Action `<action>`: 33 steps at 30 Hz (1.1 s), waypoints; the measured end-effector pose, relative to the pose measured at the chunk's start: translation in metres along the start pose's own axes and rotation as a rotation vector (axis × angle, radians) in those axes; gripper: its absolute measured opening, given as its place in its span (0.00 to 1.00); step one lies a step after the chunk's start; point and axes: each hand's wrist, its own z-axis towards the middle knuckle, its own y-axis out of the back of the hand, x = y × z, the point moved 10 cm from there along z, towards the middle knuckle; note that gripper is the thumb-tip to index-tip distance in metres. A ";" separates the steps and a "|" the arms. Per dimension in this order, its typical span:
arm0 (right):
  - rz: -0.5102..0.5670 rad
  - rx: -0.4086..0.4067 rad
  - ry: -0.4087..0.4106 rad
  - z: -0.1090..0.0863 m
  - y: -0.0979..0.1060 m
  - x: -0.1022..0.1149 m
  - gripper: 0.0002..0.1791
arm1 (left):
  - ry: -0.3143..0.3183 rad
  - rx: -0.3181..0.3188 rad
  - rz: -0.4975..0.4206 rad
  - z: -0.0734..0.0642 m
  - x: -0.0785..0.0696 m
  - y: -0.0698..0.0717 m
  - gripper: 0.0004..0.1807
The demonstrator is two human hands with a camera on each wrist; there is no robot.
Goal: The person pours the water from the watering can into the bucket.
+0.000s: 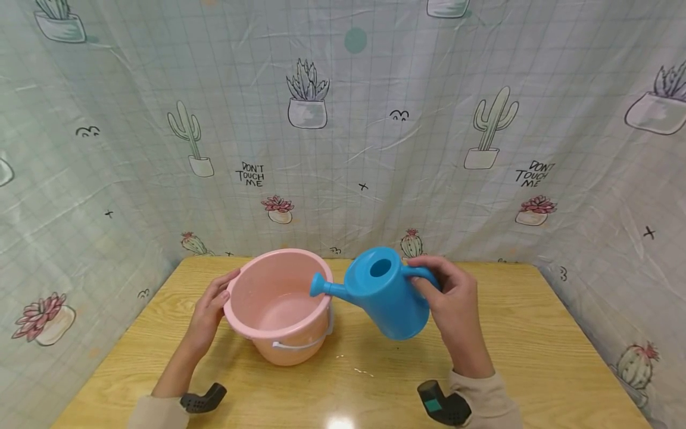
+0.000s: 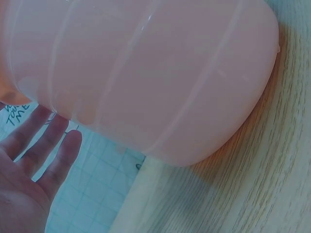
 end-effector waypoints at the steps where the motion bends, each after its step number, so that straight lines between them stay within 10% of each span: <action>1: 0.001 -0.001 0.001 0.000 0.000 0.000 0.13 | -0.001 0.000 0.000 0.000 0.000 0.000 0.23; 33: -0.013 0.015 0.030 0.002 -0.002 0.002 0.14 | -0.001 0.005 0.002 0.000 -0.002 -0.001 0.23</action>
